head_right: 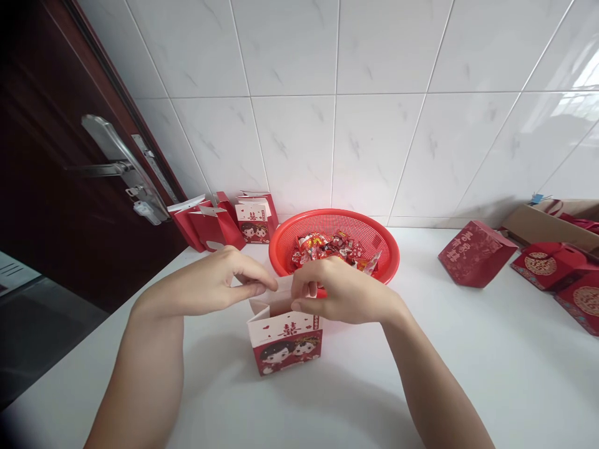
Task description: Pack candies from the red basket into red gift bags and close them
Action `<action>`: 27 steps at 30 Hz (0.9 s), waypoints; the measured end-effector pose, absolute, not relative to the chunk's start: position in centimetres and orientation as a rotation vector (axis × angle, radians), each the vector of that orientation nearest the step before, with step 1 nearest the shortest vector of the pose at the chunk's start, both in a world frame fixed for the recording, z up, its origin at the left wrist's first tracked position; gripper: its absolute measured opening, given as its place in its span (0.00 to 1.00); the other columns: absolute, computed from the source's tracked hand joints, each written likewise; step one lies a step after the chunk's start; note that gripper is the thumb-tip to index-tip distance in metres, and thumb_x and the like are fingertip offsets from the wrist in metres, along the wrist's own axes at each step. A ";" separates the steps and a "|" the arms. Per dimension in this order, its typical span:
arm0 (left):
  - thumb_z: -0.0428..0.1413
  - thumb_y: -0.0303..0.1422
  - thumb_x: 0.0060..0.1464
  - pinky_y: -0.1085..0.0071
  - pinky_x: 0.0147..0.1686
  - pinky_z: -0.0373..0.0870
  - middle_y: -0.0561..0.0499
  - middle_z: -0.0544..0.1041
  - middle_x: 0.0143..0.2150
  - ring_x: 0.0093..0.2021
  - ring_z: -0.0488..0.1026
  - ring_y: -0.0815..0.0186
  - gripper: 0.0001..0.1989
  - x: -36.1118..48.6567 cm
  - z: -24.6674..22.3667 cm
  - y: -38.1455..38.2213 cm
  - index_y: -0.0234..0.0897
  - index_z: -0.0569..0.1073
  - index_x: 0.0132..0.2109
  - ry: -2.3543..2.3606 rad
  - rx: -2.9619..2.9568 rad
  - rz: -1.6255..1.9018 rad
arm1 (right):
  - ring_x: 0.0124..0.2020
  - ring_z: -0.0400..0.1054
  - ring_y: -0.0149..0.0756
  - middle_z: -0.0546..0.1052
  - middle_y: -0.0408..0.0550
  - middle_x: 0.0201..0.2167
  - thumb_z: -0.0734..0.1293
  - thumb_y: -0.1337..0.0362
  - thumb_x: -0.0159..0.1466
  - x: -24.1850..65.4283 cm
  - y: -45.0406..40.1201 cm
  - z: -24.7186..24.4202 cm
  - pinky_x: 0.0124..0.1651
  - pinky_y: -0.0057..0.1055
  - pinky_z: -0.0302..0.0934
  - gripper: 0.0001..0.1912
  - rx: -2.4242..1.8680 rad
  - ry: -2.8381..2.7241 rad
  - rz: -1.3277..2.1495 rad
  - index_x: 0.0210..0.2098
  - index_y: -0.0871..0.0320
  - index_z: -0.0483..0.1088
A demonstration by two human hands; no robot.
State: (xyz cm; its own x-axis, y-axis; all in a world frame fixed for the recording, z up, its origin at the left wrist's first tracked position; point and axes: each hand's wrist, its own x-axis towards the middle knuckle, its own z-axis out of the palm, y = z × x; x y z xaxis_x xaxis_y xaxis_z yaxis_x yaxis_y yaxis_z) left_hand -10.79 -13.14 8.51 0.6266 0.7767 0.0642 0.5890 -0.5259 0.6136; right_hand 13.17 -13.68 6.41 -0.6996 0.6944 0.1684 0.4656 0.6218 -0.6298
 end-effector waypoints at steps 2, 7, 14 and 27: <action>0.58 0.31 0.53 0.70 0.33 0.73 0.51 0.85 0.35 0.35 0.80 0.61 0.10 -10.9 8.6 -13.0 0.45 0.85 0.37 1.093 2.267 0.596 | 0.36 0.73 0.35 0.80 0.46 0.36 0.71 0.60 0.64 14.0 -13.4 6.6 0.38 0.31 0.67 0.06 -0.894 -2.349 0.848 0.38 0.56 0.75; 0.61 0.34 0.52 0.70 0.33 0.76 0.48 0.85 0.37 0.36 0.80 0.61 0.08 -11.4 8.6 -12.1 0.41 0.84 0.36 1.148 2.016 1.125 | 0.48 0.73 0.43 0.75 0.54 0.56 0.77 0.49 0.56 15.5 -12.5 6.6 0.50 0.39 0.70 0.34 -0.918 -2.033 0.676 0.57 0.53 0.68; 0.66 0.37 0.46 0.67 0.38 0.77 0.45 0.84 0.39 0.41 0.80 0.58 0.10 -10.5 7.6 -10.5 0.37 0.83 0.35 1.082 1.614 1.569 | 0.41 0.74 0.38 0.80 0.48 0.39 0.70 0.52 0.66 13.2 -11.7 5.5 0.43 0.34 0.69 0.21 -0.705 -2.051 0.984 0.53 0.56 0.71; 0.67 0.45 0.50 0.64 0.44 0.76 0.43 0.83 0.43 0.43 0.79 0.56 0.27 -9.5 7.1 -10.3 0.35 0.78 0.53 0.844 1.619 1.234 | 0.25 0.61 0.30 0.67 0.42 0.23 0.68 0.46 0.65 13.3 -11.0 4.6 0.26 0.27 0.55 0.21 -0.800 -1.553 0.884 0.27 0.57 0.66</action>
State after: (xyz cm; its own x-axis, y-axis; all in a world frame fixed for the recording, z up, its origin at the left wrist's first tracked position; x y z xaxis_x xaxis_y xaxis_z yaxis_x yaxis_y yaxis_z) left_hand -9.49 -10.29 7.09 0.2677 0.8993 0.3457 -0.0038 -0.3578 0.9338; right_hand 13.27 -11.01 4.61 -0.1474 0.8645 0.4805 0.0279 0.4893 -0.8717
